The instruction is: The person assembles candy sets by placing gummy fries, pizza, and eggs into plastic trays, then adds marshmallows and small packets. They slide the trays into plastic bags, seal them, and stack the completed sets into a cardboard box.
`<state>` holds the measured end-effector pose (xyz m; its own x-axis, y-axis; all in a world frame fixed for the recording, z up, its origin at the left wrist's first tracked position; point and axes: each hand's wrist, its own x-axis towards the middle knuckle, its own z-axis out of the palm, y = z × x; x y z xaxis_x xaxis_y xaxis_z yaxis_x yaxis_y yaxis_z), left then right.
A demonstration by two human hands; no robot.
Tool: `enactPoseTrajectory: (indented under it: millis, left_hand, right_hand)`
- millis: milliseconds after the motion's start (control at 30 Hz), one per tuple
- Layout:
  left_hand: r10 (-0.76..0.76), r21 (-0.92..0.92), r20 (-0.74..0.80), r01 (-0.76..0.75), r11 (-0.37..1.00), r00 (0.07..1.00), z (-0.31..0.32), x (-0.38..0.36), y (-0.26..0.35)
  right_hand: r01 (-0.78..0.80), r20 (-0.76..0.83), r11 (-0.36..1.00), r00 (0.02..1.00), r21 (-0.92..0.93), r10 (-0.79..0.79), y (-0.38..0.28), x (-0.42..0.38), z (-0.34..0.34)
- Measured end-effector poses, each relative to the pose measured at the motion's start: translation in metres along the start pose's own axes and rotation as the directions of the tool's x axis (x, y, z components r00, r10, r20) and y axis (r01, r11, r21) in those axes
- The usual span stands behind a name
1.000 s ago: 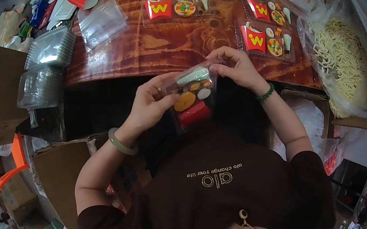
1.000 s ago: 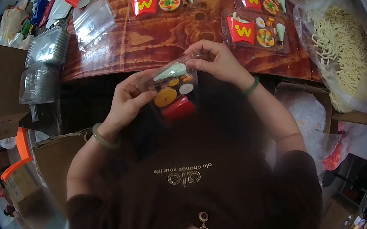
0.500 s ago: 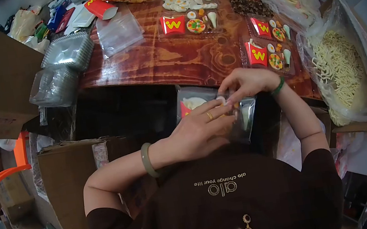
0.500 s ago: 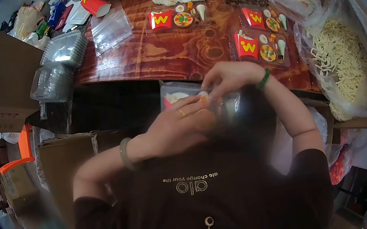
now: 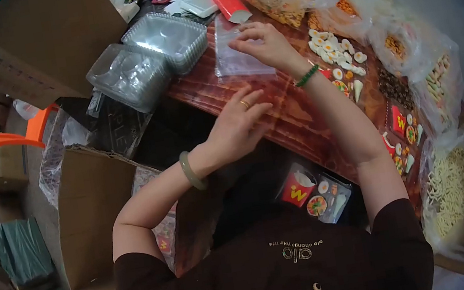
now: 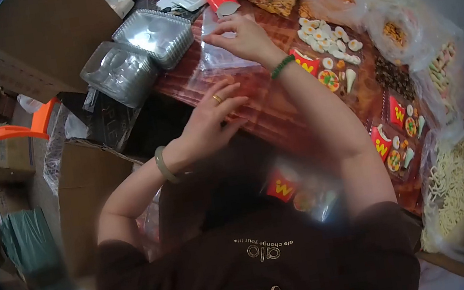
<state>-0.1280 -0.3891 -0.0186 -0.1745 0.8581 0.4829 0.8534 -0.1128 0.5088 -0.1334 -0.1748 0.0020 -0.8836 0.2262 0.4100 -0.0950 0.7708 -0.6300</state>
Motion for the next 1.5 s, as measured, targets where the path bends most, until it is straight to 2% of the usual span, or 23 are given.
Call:
enactPoseTrajectory:
  millis: [33, 100, 133, 233, 267, 333, 400, 467, 500, 533, 600, 700, 833, 900, 1033, 1300, 1433, 1500]
  left_hand:
    - [-0.015, 0.013, -0.011, 0.015, 1.0, 1.0, -0.01, 0.002, -0.011]
    - [-0.063, 0.107, -0.086, 0.072, 0.992, 0.994, -0.027, 0.003, -0.026]
    - [-0.082, 0.154, -0.138, 0.103, 0.983, 0.987, -0.033, 0.003, -0.029]
    - [-0.083, 0.233, -0.205, 0.131, 0.964, 0.975, -0.047, -0.001, -0.052]
    - [-0.088, 0.238, -0.209, 0.138, 0.961, 0.974, -0.053, -0.004, -0.058]
    - [-0.045, 0.349, -0.303, 0.155, 0.924, 0.952, -0.066, -0.008, -0.071]
    - [-0.049, 0.388, -0.336, 0.185, 0.903, 0.941, -0.08, -0.011, -0.08]
    - [-0.06, 0.486, -0.361, 0.243, 0.84, 0.931, -0.092, -0.013, -0.086]
    - [-0.07, 0.562, -0.35, 0.269, 0.782, 0.934, -0.097, -0.014, -0.089]
    - [-0.071, 0.56, -0.351, 0.27, 0.783, 0.934, -0.098, -0.016, -0.091]
    - [-0.191, 0.685, -0.397, 0.429, 0.589, 0.898, -0.098, -0.02, -0.094]
    - [-0.267, 0.658, -0.341, 0.432, 0.616, 0.901, -0.106, -0.03, -0.1]
    - [-0.275, 0.651, -0.332, 0.43, 0.625, 0.902, -0.11, -0.038, -0.096]
    - [-0.201, 0.637, -0.363, 0.4, 0.659, 0.91, -0.111, -0.039, -0.096]
    - [-0.201, 0.631, -0.367, 0.401, 0.664, 0.908, -0.111, -0.038, -0.095]
    - [-0.19, 0.615, -0.366, 0.39, 0.686, 0.911, -0.113, -0.041, -0.096]
    - [-0.186, 0.613, -0.359, 0.381, 0.692, 0.915, -0.114, -0.041, -0.096]
    - [-0.195, 0.604, -0.353, 0.382, 0.699, 0.915, -0.114, -0.041, -0.096]
  right_hand:
    - [0.016, 0.012, 1.0, 1.0, 0.01, -0.016, -0.009, 0.024, 0.012]
    - [-0.112, 0.226, 0.983, 0.971, 0.148, 0.077, -0.026, 0.062, 0.036]
    - [-0.105, 0.236, 0.982, 0.97, 0.156, 0.066, -0.028, 0.075, 0.053]
    - [-0.075, 0.118, 0.993, 0.989, -0.09, 0.085, -0.041, 0.092, 0.093]
    - [-0.068, 0.122, 0.994, 0.989, -0.085, 0.079, -0.041, 0.094, 0.096]
    - [-0.1, 0.226, 0.986, 0.966, -0.134, 0.129, -0.042, 0.098, 0.096]
    - [-0.131, 0.271, 0.988, 0.951, -0.083, 0.149, -0.028, 0.104, 0.099]
    - [-0.054, 0.231, 0.996, 0.971, -0.069, 0.068, -0.017, 0.105, 0.102]
    - [-0.08, 0.221, 0.992, 0.97, -0.097, 0.1, -0.022, 0.102, 0.099]
    - [-0.081, 0.223, 0.992, 0.97, -0.099, 0.101, -0.027, 0.099, 0.096]
    - [-0.054, 0.231, 0.982, 0.968, -0.181, 0.096, -0.033, 0.096, 0.092]
    - [-0.051, 0.264, 0.994, 0.962, -0.097, 0.075, -0.022, 0.1, 0.095]
    - [-0.067, 0.261, 0.998, 0.963, -0.012, 0.068, -0.01, 0.107, 0.101]
    - [-0.101, 0.285, 0.995, 0.953, -0.016, 0.101, -0.007, 0.11, 0.102]
    - [-0.116, 0.338, 0.993, 0.934, -0.017, 0.115, -0.004, 0.114, 0.103]
    - [-0.058, 0.276, 0.998, 0.96, 0.006, 0.054, 0.005, 0.109, 0.108]
    - [-0.068, 0.322, 0.997, 0.945, 0.04, 0.051, 0.004, 0.107, 0.107]
    - [0.005, 0.211, 1.0, 0.977, 0.015, -0.008, 0.001, 0.102, 0.108]
